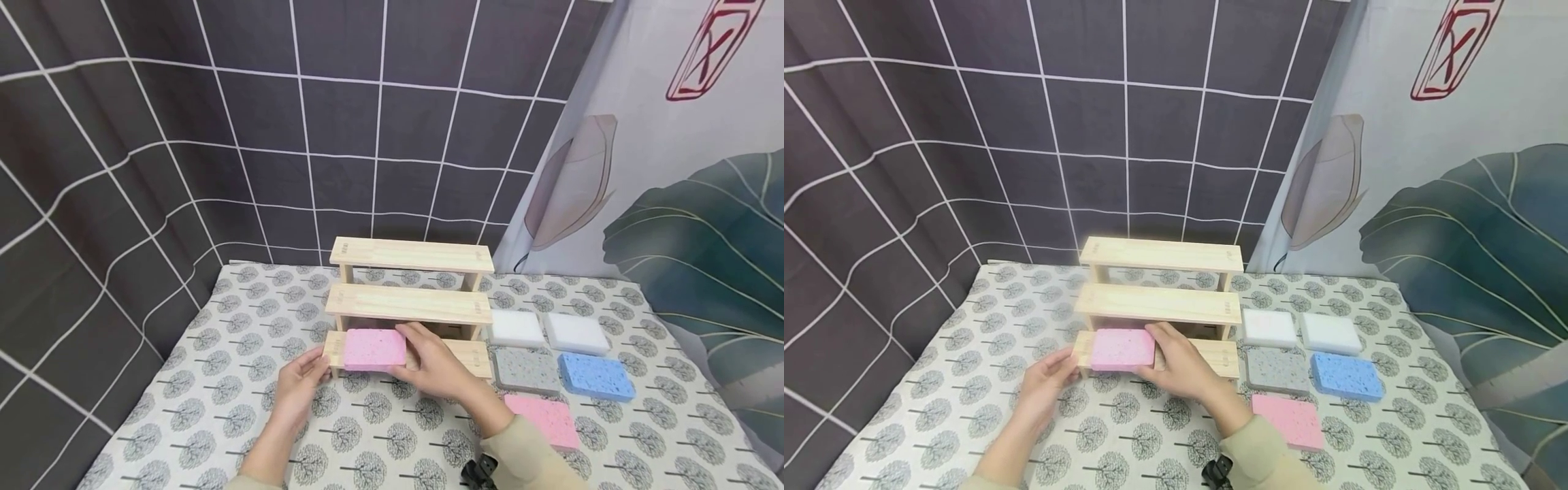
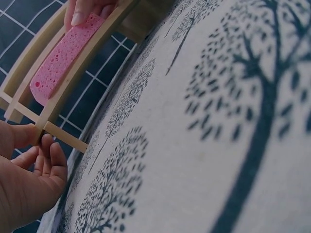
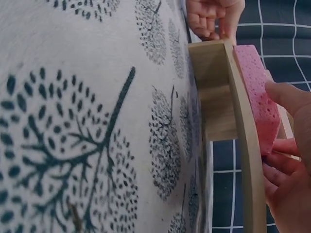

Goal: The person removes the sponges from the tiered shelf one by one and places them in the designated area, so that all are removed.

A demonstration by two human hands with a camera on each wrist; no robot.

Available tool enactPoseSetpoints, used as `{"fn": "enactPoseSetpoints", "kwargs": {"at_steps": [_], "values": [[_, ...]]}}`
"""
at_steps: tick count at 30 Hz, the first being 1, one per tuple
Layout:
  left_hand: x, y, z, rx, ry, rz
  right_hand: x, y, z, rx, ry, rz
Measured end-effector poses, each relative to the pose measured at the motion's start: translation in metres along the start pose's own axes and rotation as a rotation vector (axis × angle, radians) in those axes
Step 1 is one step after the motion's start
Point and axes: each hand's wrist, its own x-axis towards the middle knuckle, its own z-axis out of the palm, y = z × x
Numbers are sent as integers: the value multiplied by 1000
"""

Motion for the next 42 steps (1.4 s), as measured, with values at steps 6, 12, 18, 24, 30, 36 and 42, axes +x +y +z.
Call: {"fn": "enactPoseSetpoints", "kwargs": {"at_steps": [6,12,18,24,30,36,42], "values": [[0,0,0,1,-3,9,3,-1,3,-6,-1,-4],[1,2,0,1,-2,12,2,-2,1,28,22,-13],[3,2,0,-6,-4,25,-1,-4,-3,48,44,-68],[4,3,0,-5,3,26,-8,-9,-12,60,48,-97],[3,2,-1,3,0,23,-21,-12,-26,25,78,-88],[0,0,-2,-12,-5,16,-36,-8,-40,-13,116,-68],[-1,-3,-2,-8,-14,12,-53,0,-54,-61,146,-8]]}}
